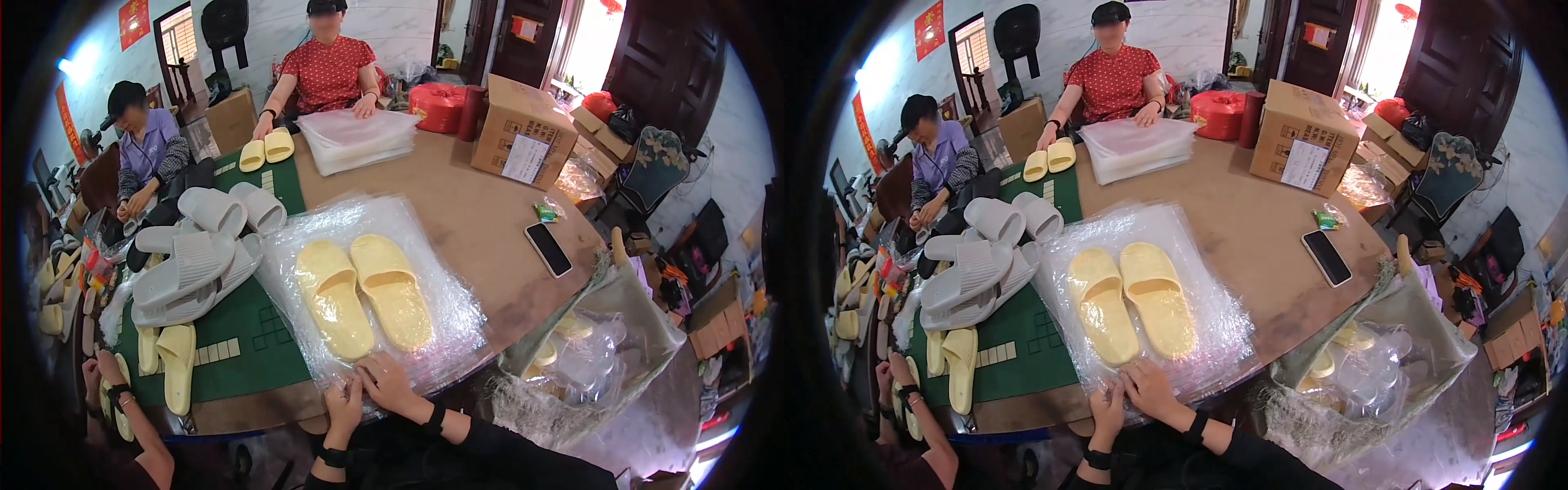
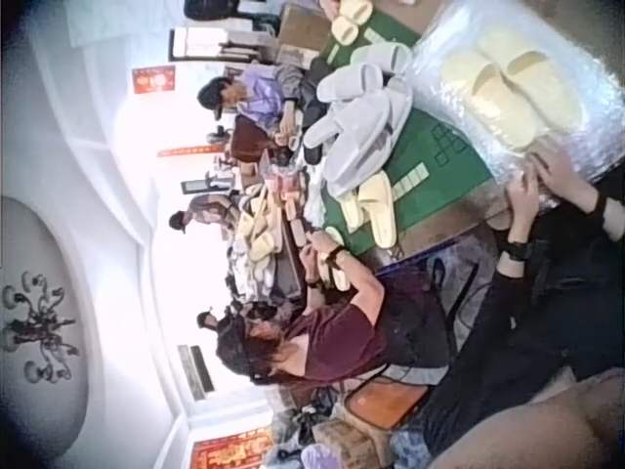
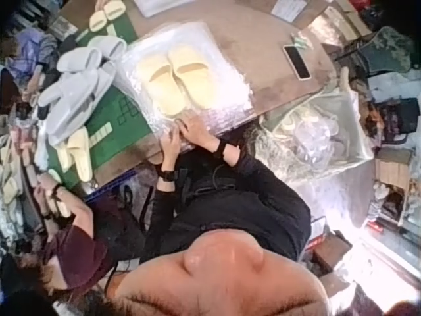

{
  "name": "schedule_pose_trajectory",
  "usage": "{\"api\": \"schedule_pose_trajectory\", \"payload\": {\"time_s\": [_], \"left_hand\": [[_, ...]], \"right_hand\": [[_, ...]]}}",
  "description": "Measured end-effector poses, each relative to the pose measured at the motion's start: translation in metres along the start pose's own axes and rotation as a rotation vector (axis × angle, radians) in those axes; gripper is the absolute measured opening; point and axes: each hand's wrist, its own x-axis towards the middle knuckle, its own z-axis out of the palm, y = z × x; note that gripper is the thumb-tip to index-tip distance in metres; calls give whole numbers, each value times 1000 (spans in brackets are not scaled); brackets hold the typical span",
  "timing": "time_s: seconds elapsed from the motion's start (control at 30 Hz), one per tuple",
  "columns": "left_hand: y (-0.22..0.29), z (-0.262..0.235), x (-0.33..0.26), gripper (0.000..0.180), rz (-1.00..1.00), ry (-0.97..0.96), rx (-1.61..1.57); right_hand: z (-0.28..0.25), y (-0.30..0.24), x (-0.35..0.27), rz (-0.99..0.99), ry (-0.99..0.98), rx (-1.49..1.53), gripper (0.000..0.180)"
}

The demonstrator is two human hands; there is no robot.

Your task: The recorder is shown packing various slippers into plastic bags at a shared work table in a factory or workshop setting.

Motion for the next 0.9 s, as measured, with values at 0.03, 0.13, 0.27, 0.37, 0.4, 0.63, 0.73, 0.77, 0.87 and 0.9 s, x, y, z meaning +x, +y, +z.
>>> {"api": "schedule_pose_trajectory", "payload": {"time_s": [0.03, 0.13, 0.27, 0.37, 0.4, 0.63, 0.73, 0.77, 0.87, 0.9], "left_hand": [[-1, 0, 0, 23, 8, 5, -10], [4, 1, 0, 23, 8, 7, -21], [1, -4, -2, 14, -35, -79, 19], [-5, -6, -4, 14, -57, -80, 13], [-5, -6, -4, 14, -54, -80, 15], [-3, -5, -3, 13, -71, -79, 37], [-8, -5, -4, 12, -70, -70, 7], [-9, -4, -4, 12, -80, -60, -40], [-6, -4, -3, 12, -68, -66, -16], [-6, -4, -4, 12, -67, -63, -12]], "right_hand": [[0, 0, 0, 2, -7, -1, 13], [0, 0, 0, 6, -20, -8, 12], [-1, 1, -1, 5, -19, -20, 13], [1, 1, -2, -1, -22, -11, 14], [1, 1, -2, -2, -18, -10, 14], [0, 1, -2, 2, -10, -15, 13], [0, 1, -2, 3, -8, -1, 12], [0, 1, -1, 10, -14, 15, 12], [-1, 0, 0, 7, -20, -1, 13], [-1, 0, -1, 5, -20, 4, 13]]}}
